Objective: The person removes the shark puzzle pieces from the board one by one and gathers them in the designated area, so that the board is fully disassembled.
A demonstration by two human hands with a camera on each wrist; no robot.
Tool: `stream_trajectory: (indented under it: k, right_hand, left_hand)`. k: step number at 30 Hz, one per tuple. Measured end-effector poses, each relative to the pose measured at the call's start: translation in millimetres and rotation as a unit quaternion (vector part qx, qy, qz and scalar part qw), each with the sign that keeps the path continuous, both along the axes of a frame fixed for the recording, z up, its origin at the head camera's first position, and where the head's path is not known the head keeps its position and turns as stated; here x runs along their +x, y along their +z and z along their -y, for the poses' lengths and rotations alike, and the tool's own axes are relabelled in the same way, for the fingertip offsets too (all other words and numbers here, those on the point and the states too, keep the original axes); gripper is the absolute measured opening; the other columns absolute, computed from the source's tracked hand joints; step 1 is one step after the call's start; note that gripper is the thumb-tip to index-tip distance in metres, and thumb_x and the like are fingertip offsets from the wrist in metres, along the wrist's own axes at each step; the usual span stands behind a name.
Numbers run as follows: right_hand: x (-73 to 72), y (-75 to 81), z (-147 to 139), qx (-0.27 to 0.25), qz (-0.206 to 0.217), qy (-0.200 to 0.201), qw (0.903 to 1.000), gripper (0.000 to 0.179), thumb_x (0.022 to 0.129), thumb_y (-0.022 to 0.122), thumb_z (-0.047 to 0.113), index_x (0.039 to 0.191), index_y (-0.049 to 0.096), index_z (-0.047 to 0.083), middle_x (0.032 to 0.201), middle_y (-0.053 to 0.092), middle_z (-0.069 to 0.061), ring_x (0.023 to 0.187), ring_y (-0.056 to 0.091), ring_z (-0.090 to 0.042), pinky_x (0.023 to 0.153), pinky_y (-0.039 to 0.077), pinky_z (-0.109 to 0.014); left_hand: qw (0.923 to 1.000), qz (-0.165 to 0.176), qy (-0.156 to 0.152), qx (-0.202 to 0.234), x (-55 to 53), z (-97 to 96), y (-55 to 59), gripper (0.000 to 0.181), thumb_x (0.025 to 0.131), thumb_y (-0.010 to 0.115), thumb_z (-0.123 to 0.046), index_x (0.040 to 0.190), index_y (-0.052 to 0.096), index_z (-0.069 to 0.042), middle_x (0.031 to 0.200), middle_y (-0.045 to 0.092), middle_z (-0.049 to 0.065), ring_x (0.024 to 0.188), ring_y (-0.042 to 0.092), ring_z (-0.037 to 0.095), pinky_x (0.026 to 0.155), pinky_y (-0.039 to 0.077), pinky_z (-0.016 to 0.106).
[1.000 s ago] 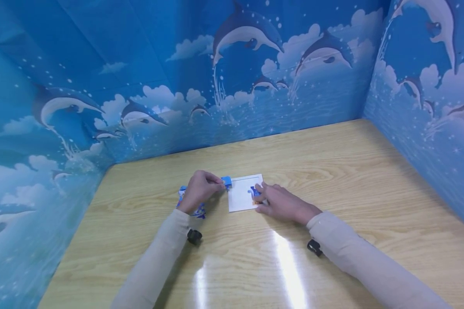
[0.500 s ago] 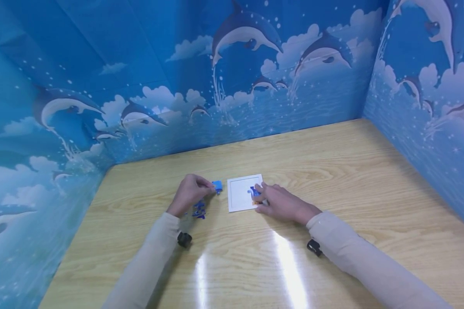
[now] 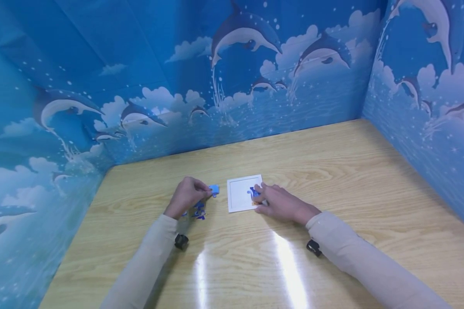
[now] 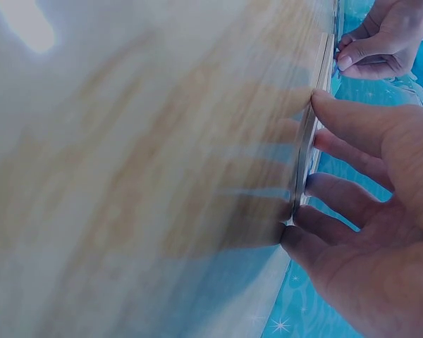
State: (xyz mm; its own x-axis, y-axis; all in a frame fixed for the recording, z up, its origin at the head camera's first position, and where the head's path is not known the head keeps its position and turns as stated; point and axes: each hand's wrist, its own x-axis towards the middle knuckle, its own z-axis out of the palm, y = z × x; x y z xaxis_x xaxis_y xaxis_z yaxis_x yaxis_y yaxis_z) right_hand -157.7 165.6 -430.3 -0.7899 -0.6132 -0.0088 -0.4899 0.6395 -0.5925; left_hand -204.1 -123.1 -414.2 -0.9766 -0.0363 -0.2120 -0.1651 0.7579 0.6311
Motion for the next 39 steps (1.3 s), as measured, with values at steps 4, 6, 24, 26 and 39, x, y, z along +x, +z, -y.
stream_trajectory:
  k: [4, 6, 24, 26, 39]
  right_hand:
    - [0.1, 0.2, 0, 0.005, -0.003, 0.0, 1.0, 0.035, 0.098, 0.067, 0.02, 0.127, 0.066, -0.001, 0.151, 0.041, -0.027, 0.144, 0.027, -0.05, 0.112, 0.023, -0.068]
    - [0.1, 0.5, 0, 0.006, -0.002, -0.001, 1.0, 0.035, 0.099, 0.067, 0.02, 0.127, 0.067, -0.001, 0.151, 0.041, -0.027, 0.144, 0.027, -0.05, 0.112, 0.024, -0.068]
    - [1.8, 7.1, 5, 0.02, -0.025, -0.001, 0.9995, 0.035, 0.094, 0.073, 0.017, 0.123, 0.069, -0.001, 0.147, 0.045, -0.029, 0.141, 0.034, -0.05, 0.113, 0.028, -0.061]
    - [1.9, 7.3, 6, 0.021, -0.032, 0.0, 0.9993, 0.033, 0.093, 0.074, 0.016, 0.121, 0.07, -0.001, 0.146, 0.046, -0.029, 0.14, 0.036, -0.051, 0.112, 0.029, -0.061]
    - [2.9, 7.2, 4, 0.023, -0.038, -0.007, 0.999, 0.031, 0.092, 0.075, 0.015, 0.118, 0.072, 0.0, 0.145, 0.049, -0.028, 0.138, 0.042, -0.048, 0.111, 0.033, -0.061]
  left_hand:
    - [1.0, -0.003, -0.008, -0.003, 0.3, 0.9, -0.3, 0.006, 0.084, 0.083, -0.013, 0.086, 0.078, -0.015, 0.087, 0.072, 0.001, 0.079, 0.066, 0.017, 0.075, 0.056, 0.033]
    - [0.9999, -0.006, -0.014, -0.005, 0.6, 1.3, -0.3, 0.006, 0.084, 0.083, -0.013, 0.086, 0.078, -0.014, 0.085, 0.072, 0.0, 0.077, 0.067, 0.016, 0.075, 0.057, 0.033]
    - [0.9983, -0.023, -0.051, -0.017, 1.7, -6.9, 6.3, 0.012, 0.088, 0.081, -0.023, 0.091, 0.078, -0.012, 0.085, 0.073, 0.0, 0.077, 0.066, 0.014, 0.073, 0.057, 0.033]
    - [0.9979, -0.029, -0.057, -0.013, 2.1, -8.1, 6.7, 0.012, 0.088, 0.081, -0.023, 0.09, 0.078, -0.011, 0.084, 0.073, 0.0, 0.076, 0.066, 0.014, 0.073, 0.057, 0.033]
    - [0.9941, -0.031, -0.103, 0.013, 0.6, -41.9, 10.5, 0.008, 0.086, 0.082, -0.016, 0.091, 0.079, -0.011, 0.084, 0.073, 0.001, 0.071, 0.065, 0.015, 0.065, 0.055, 0.029]
